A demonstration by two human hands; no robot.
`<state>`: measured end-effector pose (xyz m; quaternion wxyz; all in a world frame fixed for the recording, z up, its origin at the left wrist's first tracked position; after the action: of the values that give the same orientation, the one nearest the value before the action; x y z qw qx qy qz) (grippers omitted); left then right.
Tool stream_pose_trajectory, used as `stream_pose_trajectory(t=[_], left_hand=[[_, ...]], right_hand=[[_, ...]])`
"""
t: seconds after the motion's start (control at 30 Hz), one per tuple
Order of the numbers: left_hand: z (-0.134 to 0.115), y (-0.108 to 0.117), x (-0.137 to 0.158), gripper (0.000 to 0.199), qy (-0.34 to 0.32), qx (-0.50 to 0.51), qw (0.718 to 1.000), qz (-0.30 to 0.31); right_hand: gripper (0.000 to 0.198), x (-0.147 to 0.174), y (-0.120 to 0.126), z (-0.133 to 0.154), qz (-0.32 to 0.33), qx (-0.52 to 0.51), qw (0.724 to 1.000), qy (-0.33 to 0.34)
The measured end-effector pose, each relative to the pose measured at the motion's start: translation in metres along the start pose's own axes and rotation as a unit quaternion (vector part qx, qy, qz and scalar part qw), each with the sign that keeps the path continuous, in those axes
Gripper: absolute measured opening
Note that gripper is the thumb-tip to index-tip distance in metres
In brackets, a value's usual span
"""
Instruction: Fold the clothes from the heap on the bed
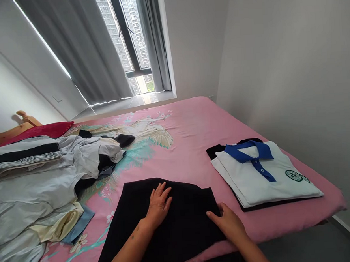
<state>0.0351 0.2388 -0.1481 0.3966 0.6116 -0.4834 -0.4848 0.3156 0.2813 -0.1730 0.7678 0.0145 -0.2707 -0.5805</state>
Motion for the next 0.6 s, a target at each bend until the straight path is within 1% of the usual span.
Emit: stream_pose_trajectory(t=[0.07, 0.1, 0.17, 0.23, 0.27, 0.3, 0.4, 0.47, 0.53, 0.6], left_hand=[[-0.002, -0.005, -0.001, 0.048, -0.006, -0.023, 0.999, 0.027], [-0.004, -0.006, 0.0, 0.054, -0.015, -0.036, 0.998, 0.044], [-0.01, -0.006, 0.003, 0.065, -0.036, -0.055, 0.995, 0.08], [-0.017, -0.005, 0.005, 0.071, -0.051, -0.057, 0.992, 0.102], [-0.021, -0.004, 0.005, 0.073, -0.056, -0.052, 0.991, 0.108], [-0.026, -0.003, 0.004, 0.074, -0.059, -0.047, 0.991, 0.113], [-0.039, 0.0, 0.006, 0.074, -0.05, -0.028, 0.992, 0.114], [-0.049, 0.003, 0.016, 0.068, -0.022, 0.0, 0.995, 0.099], [-0.058, 0.007, 0.039, 0.056, 0.024, 0.07, 0.994, 0.075], [-0.064, 0.01, 0.074, 0.047, 0.08, 0.179, 0.98, 0.037]], right_hand=[[0.046, 0.004, 0.0, -0.002, 0.046, -0.118, 0.992, 0.007], [0.046, 0.008, 0.0, -0.002, 0.073, -0.182, 0.98, -0.002], [0.051, 0.019, 0.001, -0.001, 0.109, -0.297, 0.948, -0.042], [0.06, 0.032, 0.002, 0.002, 0.109, -0.376, 0.917, -0.081], [0.066, 0.039, 0.001, 0.006, 0.099, -0.401, 0.907, -0.086], [0.072, 0.045, 0.001, 0.01, 0.086, -0.415, 0.902, -0.078], [0.086, 0.061, -0.007, 0.027, 0.052, -0.422, 0.904, -0.033], [0.093, 0.068, -0.015, 0.041, 0.039, -0.411, 0.91, -0.022], [0.099, 0.073, -0.026, 0.055, 0.035, -0.381, 0.923, -0.026], [0.104, 0.077, -0.039, 0.068, 0.035, -0.333, 0.942, -0.022]])
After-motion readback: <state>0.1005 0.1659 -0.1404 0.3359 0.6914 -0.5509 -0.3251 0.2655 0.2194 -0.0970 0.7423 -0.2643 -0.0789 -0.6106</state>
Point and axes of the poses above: each hand's wrist, its own x-axis away from the middle knuckle, its own y-axis out of the back of the hand, z = x × y, the point moved 2 cm from there along -x, towards the middle knuckle, and after that the axes turned 11 degrees about -x, right-handed, at the moved point
